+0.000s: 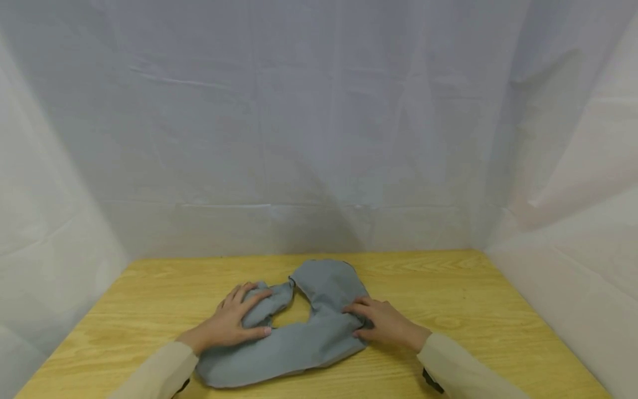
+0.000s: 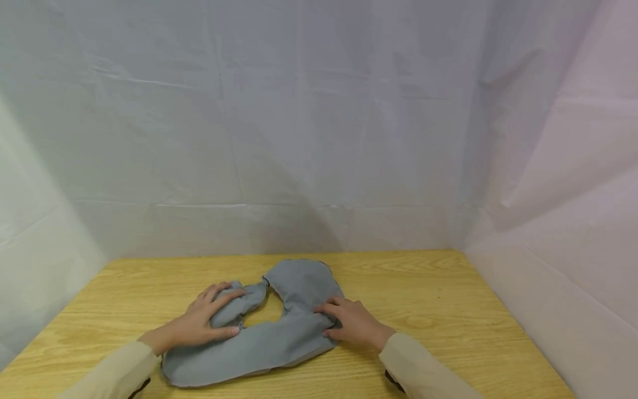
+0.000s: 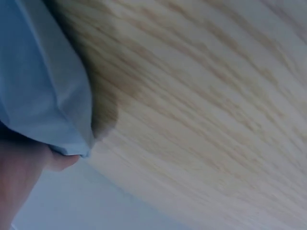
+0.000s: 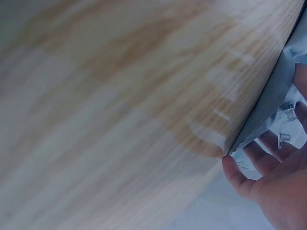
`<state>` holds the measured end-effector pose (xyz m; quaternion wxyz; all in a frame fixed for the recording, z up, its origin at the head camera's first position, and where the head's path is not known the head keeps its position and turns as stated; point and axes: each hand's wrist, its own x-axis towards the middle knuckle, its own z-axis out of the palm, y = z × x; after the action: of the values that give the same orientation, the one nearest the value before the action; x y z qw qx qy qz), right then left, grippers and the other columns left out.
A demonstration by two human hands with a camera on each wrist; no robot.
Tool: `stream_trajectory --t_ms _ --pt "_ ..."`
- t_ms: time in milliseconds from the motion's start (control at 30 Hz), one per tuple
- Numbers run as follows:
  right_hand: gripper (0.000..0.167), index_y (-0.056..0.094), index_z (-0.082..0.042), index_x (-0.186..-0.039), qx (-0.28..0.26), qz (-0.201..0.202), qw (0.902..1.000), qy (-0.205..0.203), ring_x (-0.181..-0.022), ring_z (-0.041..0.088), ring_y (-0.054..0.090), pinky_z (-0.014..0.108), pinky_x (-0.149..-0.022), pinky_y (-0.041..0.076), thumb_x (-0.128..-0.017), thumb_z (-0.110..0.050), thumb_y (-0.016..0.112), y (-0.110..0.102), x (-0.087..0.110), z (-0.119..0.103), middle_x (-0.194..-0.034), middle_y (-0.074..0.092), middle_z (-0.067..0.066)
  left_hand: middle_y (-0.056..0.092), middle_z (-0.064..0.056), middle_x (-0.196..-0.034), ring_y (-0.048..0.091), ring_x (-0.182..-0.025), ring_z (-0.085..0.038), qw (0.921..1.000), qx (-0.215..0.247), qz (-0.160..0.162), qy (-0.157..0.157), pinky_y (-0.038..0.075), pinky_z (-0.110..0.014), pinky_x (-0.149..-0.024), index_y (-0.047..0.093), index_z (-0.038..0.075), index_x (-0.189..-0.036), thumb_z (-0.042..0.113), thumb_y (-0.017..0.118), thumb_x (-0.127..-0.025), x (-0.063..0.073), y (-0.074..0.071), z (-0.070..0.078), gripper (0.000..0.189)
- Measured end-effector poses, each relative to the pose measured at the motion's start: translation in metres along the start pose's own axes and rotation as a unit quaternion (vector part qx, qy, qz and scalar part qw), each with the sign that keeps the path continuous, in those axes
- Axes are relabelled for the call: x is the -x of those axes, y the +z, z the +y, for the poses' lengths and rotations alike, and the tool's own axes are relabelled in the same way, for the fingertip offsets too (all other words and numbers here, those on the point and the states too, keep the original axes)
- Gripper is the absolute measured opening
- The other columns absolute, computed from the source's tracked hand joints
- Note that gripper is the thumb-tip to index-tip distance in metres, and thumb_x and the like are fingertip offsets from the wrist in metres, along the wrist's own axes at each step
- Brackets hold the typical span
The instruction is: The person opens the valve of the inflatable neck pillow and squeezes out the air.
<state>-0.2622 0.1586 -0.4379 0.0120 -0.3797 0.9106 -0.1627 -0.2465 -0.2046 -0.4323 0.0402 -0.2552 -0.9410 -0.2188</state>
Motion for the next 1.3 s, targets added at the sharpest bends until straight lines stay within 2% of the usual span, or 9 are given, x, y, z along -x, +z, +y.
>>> stream_trajectory --t_ms 200,300,400,600,767,1067,1300 --pt "0.047 0.052 -0.024 -0.127 0.001 0.002 1.0 0.001 -0.097 0.017 0.058 0.044 -0.077 0.046 -0.084 -0.037 0.064 0.0 0.0 0.001 -0.119 0.053 0.001 0.01 -0.022 -0.148 0.008 -0.13 -0.058 0.9986 0.003 -0.052 -0.012 0.022 -0.076 -0.085 0.028 0.024 -0.143 0.062 0.07 -0.066 0.002 -0.005 0.003 0.096" --pt "0.047 0.051 -0.025 -0.128 0.002 0.0 1.0 0.001 -0.098 0.018 0.058 0.044 -0.077 0.046 -0.084 -0.038 0.063 0.001 0.0 0.001 -0.12 0.052 0.001 0.006 -0.021 -0.15 0.004 -0.13 -0.058 0.9977 0.001 -0.064 -0.02 0.02 -0.077 -0.086 0.026 0.028 -0.144 0.068 0.068 -0.062 0.003 -0.003 0.002 0.1" --pt "0.048 0.051 -0.026 -0.128 0.002 0.0 1.0 0.001 -0.098 0.018 0.058 0.043 -0.077 0.046 -0.084 -0.038 0.063 0.001 0.001 0.001 -0.12 0.052 0.001 0.008 -0.02 -0.15 0.006 -0.129 -0.059 0.9982 -0.015 -0.056 -0.017 0.022 -0.077 -0.085 0.027 0.032 -0.143 0.072 0.066 -0.058 0.002 0.0 0.001 0.102" --pt "0.049 0.051 -0.026 -0.129 0.002 0.003 1.0 0.002 -0.098 0.018 0.058 0.044 -0.077 0.046 -0.083 -0.037 0.064 0.001 0.001 0.001 -0.12 0.051 0.001 0.018 -0.019 -0.147 0.019 -0.127 -0.057 0.9982 -0.055 -0.024 -0.001 0.03 -0.072 -0.083 0.031 0.033 -0.141 0.077 0.063 -0.056 0.003 0.004 0.003 0.101" --pt "0.049 0.051 -0.026 -0.128 -0.002 0.003 1.0 0.001 -0.097 0.018 0.058 0.044 -0.077 0.046 -0.083 -0.037 0.064 0.001 0.001 0.0 -0.121 0.051 0.001 0.021 -0.016 -0.147 0.023 -0.128 -0.052 0.9969 -0.075 -0.021 -0.002 0.033 -0.067 -0.085 0.031 0.038 -0.14 0.081 0.058 -0.056 0.002 0.007 0.001 0.099" --pt "0.048 0.052 -0.025 -0.128 -0.005 0.003 1.0 0.006 -0.1 0.022 0.058 0.048 -0.078 0.046 -0.083 -0.035 0.065 0.0 0.001 -0.001 -0.122 0.051 0.003 0.027 -0.017 -0.143 0.031 -0.123 -0.051 0.9964 -0.08 -0.009 0.026 0.036 -0.064 -0.082 0.036 0.034 -0.138 0.075 0.06 -0.063 0.003 0.005 0.005 0.09" --pt "0.047 0.052 -0.026 -0.127 -0.004 0.001 1.0 0.008 -0.099 0.02 0.058 0.047 -0.078 0.045 -0.083 -0.036 0.065 0.0 0.001 -0.001 -0.121 0.051 0.002 0.027 -0.015 -0.144 0.031 -0.123 -0.049 0.9971 -0.067 -0.014 0.032 0.035 -0.064 -0.083 0.037 0.035 -0.137 0.07 0.061 -0.067 0.004 0.004 0.008 0.082"
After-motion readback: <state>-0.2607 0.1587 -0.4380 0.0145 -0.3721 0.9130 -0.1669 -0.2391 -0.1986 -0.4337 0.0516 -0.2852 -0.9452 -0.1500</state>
